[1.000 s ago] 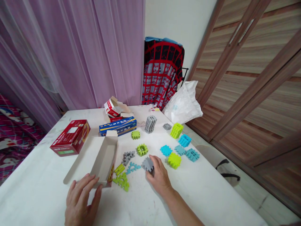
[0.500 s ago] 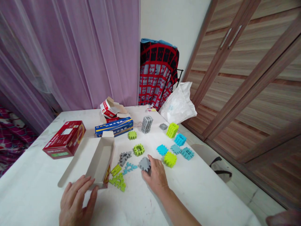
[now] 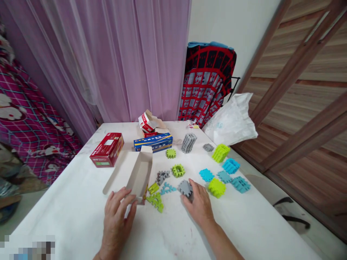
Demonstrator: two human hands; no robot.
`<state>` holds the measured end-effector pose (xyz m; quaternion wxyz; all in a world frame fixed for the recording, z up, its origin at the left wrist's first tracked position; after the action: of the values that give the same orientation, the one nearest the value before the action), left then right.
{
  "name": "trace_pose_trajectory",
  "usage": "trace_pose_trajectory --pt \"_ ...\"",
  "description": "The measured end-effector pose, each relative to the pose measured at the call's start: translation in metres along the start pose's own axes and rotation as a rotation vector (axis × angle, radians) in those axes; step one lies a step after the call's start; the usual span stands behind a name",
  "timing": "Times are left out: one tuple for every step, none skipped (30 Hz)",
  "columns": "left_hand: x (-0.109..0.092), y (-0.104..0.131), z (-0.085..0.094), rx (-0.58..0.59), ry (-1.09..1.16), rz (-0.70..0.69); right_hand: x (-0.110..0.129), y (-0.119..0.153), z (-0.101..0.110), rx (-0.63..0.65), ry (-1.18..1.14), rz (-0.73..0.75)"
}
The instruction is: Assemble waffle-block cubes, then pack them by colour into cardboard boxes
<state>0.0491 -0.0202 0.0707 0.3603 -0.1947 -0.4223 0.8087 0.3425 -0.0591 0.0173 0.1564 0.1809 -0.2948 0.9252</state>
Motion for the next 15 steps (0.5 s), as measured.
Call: trace_pose_trajectory --pt "0.0009 0.0003 -0.0002 -0.002 0.003 -0.003 0.0008 -0.0001 0.0007 -0.004 0.002 0.0" --pt "0.0019 0.0005 -0.0003 -0.008 0.004 -0.01 0.0015 -0.0004 0.0013 -0.007 0.004 -0.003" --pt "0.0031 0.0006 -0.0009 -0.012 0.006 -0.015 0.0022 -0.0008 0.0019 -0.01 0.005 -0.008" --pt "0.0039 0.0005 -0.0013 -0.021 0.01 -0.028 0.0028 -0.0012 0.0023 -0.01 0.005 -0.013" --pt "0.0044 0.0002 -0.0017 -0.029 0.013 -0.044 0.0035 -0.0017 0.0026 -0.009 0.003 -0.017" --pt "0.0048 -0.0002 -0.0023 -0.034 0.017 -0.061 0.0042 -0.0023 0.0028 -0.007 0.001 -0.021" --pt "0.0048 -0.0007 -0.0026 -0.04 0.018 -0.08 0.0048 -0.0028 0.0031 -0.005 -0.002 -0.026" --pt "0.0049 -0.0012 -0.0028 -0.045 0.017 -0.095 0.0052 -0.0032 0.0032 -0.003 -0.004 -0.031" --pt "0.0051 -0.0017 -0.0029 -0.046 0.016 -0.106 0.0057 -0.0035 0.0035 -0.003 -0.005 -0.034" --pt "0.0052 -0.002 -0.003 -0.046 0.014 -0.114 0.0061 -0.0037 0.0038 -0.005 -0.004 -0.038" --pt "0.0055 -0.0021 -0.0033 -0.041 0.012 -0.119 0.0063 -0.0038 0.0041 -0.007 -0.001 -0.041" --pt "0.0058 -0.0021 -0.0035 -0.038 0.011 -0.124 0.0066 -0.0038 0.0043 -0.008 0.002 -0.044" --pt "0.0062 -0.0018 -0.0039 -0.033 0.011 -0.126 0.0068 -0.0039 0.0046 -0.009 0.006 -0.048" --pt "0.0068 -0.0013 -0.0043 -0.03 0.012 -0.125 0.007 -0.0039 0.005 -0.011 0.009 -0.051" --pt "0.0076 -0.0006 -0.0046 -0.029 0.015 -0.122 0.0072 -0.004 0.0052 -0.011 0.011 -0.054"
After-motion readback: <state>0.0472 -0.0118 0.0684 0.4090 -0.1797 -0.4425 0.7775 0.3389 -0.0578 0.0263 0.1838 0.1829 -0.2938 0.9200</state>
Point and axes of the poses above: each hand's wrist, its own y-axis away from the middle knuckle, its own z-axis out of the back of the hand, x = y × z, the point moved 7 cm from there along -y, towards the middle knuckle, and after that the axes turned 12 degrees about -z, right-handed, at the moved point
